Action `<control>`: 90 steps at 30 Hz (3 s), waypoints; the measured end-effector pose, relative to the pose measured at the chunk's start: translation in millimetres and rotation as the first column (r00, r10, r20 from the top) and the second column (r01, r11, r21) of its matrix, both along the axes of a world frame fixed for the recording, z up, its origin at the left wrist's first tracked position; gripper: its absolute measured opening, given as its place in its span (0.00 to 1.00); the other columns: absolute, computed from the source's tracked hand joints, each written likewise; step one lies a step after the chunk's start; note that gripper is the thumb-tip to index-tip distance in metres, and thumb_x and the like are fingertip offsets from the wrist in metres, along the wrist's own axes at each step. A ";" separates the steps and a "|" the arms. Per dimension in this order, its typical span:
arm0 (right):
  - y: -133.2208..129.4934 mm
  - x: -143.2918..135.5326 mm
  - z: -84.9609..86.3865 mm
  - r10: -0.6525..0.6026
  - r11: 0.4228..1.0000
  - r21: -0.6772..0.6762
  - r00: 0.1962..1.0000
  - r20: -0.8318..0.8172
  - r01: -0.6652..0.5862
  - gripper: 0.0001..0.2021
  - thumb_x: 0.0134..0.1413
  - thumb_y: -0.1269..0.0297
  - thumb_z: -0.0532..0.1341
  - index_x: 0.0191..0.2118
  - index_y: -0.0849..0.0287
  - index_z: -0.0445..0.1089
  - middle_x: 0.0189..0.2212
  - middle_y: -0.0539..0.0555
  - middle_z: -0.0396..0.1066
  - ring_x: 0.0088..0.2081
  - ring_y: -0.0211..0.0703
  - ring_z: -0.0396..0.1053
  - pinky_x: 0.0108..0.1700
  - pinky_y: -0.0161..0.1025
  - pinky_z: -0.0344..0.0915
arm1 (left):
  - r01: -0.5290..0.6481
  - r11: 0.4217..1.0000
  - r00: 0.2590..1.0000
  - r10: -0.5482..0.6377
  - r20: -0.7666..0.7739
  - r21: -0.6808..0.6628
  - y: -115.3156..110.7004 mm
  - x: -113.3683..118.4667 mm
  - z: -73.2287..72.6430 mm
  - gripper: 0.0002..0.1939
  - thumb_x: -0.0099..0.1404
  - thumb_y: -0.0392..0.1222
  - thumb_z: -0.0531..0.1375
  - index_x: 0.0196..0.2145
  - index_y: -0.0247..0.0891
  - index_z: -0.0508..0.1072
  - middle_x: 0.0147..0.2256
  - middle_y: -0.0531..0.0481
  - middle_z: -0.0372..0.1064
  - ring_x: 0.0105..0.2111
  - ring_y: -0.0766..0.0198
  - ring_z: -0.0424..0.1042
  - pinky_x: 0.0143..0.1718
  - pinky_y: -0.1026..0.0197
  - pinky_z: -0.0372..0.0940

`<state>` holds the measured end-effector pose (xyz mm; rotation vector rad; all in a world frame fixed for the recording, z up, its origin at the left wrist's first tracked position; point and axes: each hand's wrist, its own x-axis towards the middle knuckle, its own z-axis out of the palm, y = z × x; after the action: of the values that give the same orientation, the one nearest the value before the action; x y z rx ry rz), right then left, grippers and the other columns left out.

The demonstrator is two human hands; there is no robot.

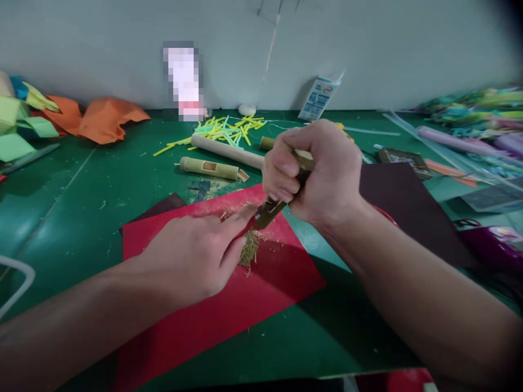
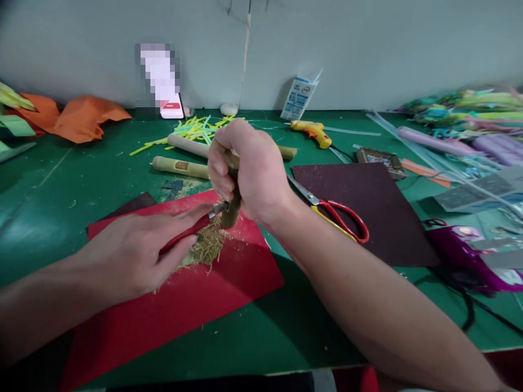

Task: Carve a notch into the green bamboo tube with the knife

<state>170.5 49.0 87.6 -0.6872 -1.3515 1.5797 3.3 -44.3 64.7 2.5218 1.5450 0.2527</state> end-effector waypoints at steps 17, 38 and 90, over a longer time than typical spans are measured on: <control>-5.8 0.9 -3.0 -0.062 0.994 0.094 0.996 0.058 0.056 0.19 0.53 0.59 0.52 0.12 0.52 0.56 0.09 0.50 0.48 0.13 0.40 0.49 0.18 0.40 0.50 | -0.040 0.992 0.999 0.039 -0.010 -0.120 -5.5 2.4 12.8 0.25 0.70 0.47 0.48 0.63 0.49 0.59 0.44 0.48 0.76 0.39 0.51 0.77 0.41 0.47 0.71; -10.8 -4.0 -7.8 -0.169 0.981 0.097 0.985 -0.016 0.170 0.17 0.53 0.62 0.54 0.14 0.53 0.59 0.10 0.49 0.51 0.14 0.39 0.49 0.19 0.39 0.47 | -0.054 0.987 0.988 0.074 0.133 -0.152 -1.0 -0.2 13.4 0.20 0.70 0.45 0.50 0.59 0.52 0.64 0.50 0.56 0.73 0.46 0.57 0.74 0.43 0.54 0.70; -3.6 -1.4 -0.4 -0.051 0.994 0.101 0.998 0.022 0.048 0.16 0.50 0.66 0.51 0.13 0.54 0.56 0.10 0.48 0.47 0.13 0.38 0.46 0.18 0.41 0.46 | -0.037 0.998 0.998 0.039 0.055 -0.044 11.9 4.0 -7.9 0.27 0.70 0.44 0.50 0.66 0.46 0.55 0.36 0.46 0.74 0.35 0.55 0.74 0.37 0.54 0.68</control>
<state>169.2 45.5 87.2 -0.6758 -1.4113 1.4583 7.3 -32.4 56.8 2.4337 1.5618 0.2898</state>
